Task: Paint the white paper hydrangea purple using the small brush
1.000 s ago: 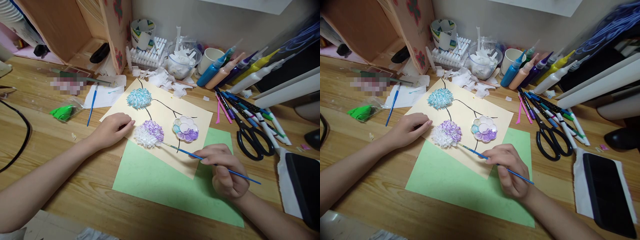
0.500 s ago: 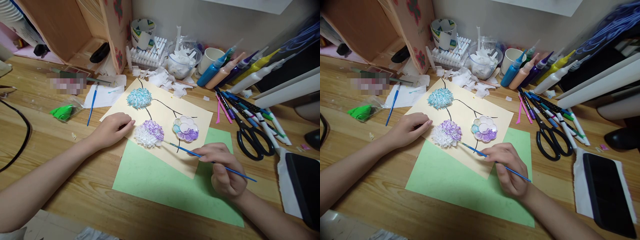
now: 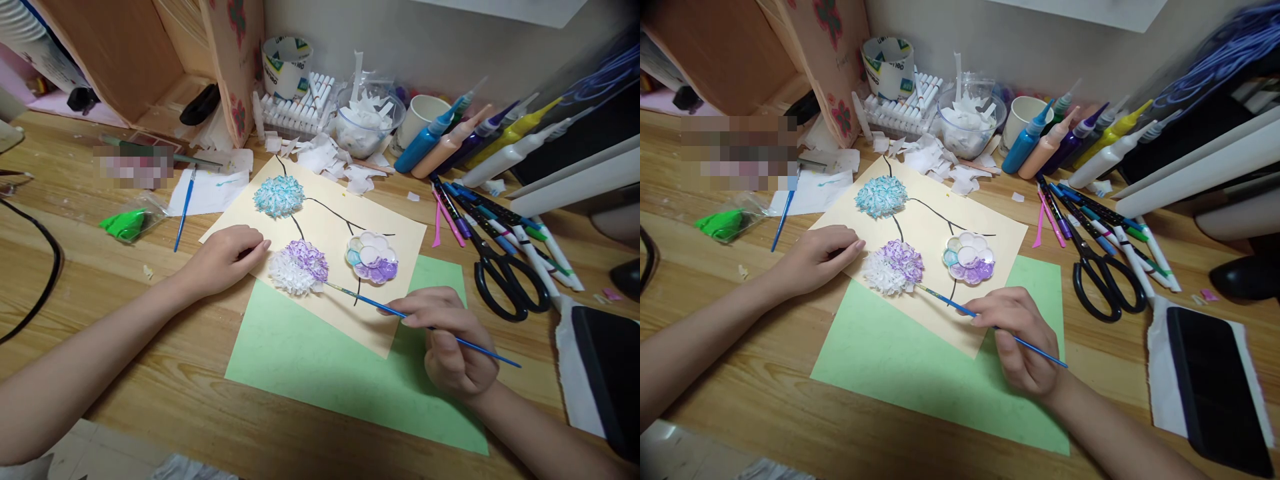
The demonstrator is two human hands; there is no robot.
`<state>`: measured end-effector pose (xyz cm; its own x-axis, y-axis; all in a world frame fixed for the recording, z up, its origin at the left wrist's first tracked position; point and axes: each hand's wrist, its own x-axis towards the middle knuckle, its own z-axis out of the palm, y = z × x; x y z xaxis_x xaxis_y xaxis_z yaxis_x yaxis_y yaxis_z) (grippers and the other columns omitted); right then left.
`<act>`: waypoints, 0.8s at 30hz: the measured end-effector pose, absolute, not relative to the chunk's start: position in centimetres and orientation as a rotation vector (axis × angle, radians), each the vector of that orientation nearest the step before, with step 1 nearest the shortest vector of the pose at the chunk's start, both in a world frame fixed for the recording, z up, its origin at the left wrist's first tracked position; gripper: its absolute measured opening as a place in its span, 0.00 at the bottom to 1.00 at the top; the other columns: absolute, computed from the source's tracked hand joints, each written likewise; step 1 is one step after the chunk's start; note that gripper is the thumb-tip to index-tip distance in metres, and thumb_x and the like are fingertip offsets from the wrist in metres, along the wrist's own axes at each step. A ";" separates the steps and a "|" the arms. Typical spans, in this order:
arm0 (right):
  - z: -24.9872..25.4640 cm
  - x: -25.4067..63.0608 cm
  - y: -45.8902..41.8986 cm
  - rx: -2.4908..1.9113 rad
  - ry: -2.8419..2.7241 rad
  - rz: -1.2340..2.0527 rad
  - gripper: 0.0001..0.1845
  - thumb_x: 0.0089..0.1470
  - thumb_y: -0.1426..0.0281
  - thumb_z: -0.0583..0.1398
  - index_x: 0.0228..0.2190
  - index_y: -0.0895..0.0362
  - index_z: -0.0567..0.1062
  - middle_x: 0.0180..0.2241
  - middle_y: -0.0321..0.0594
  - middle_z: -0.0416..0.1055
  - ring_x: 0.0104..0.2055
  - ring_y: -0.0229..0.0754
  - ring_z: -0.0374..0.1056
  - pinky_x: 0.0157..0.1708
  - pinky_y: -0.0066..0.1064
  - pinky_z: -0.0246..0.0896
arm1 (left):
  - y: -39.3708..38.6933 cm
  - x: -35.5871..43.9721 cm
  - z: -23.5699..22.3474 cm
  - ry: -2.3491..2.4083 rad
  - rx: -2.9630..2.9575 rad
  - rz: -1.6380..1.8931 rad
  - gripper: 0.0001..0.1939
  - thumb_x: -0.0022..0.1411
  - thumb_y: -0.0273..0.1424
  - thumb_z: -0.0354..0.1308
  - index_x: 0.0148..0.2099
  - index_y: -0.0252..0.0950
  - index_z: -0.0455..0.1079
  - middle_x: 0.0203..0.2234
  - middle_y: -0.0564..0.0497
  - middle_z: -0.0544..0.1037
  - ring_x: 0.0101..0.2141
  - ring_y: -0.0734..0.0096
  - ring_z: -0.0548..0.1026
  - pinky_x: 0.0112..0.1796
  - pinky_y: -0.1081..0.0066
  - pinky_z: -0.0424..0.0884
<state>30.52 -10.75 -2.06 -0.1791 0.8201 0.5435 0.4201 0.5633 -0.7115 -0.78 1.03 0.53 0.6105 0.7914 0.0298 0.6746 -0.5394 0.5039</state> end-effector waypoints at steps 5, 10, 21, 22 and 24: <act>-2.4 30.4 -10.6 -0.991 -1.796 0.501 0.13 0.60 0.69 0.52 0.40 0.48 0.75 0.35 0.41 0.79 0.37 0.49 0.71 0.32 0.43 0.67 | 1.0 -0.9 0.5 1.148 2.393 0.356 0.18 0.68 0.32 0.44 0.24 0.39 0.49 0.19 0.55 0.59 0.23 0.70 0.61 0.29 0.68 0.56; -2.2 30.5 -10.7 -1.024 -1.774 0.481 0.13 0.60 0.68 0.52 0.39 0.46 0.76 0.33 0.41 0.79 0.35 0.50 0.71 0.32 0.44 0.67 | 1.0 -0.9 0.4 1.154 2.396 0.352 0.18 0.68 0.32 0.44 0.24 0.39 0.50 0.19 0.55 0.59 0.23 0.70 0.61 0.28 0.68 0.56; -1.7 30.7 -10.7 -1.014 -1.837 0.368 0.13 0.60 0.71 0.51 0.37 0.50 0.75 0.31 0.41 0.78 0.33 0.47 0.71 0.31 0.41 0.66 | 1.1 -0.9 0.4 1.140 2.385 0.366 0.18 0.69 0.31 0.44 0.24 0.39 0.49 0.19 0.56 0.58 0.23 0.70 0.59 0.29 0.68 0.54; -1.7 30.7 -10.7 -1.021 -1.837 0.362 0.13 0.60 0.71 0.51 0.36 0.50 0.75 0.31 0.41 0.78 0.33 0.47 0.71 0.31 0.41 0.66 | 1.0 -0.9 0.4 1.140 2.385 0.366 0.18 0.69 0.31 0.44 0.24 0.39 0.49 0.19 0.56 0.58 0.23 0.70 0.59 0.29 0.68 0.54; -1.6 30.7 -10.8 -1.015 -1.847 0.354 0.13 0.60 0.71 0.50 0.36 0.50 0.74 0.30 0.41 0.78 0.33 0.47 0.71 0.30 0.40 0.66 | 1.0 -0.9 0.4 1.139 2.385 0.367 0.18 0.69 0.31 0.44 0.24 0.39 0.49 0.19 0.56 0.57 0.23 0.70 0.59 0.29 0.68 0.54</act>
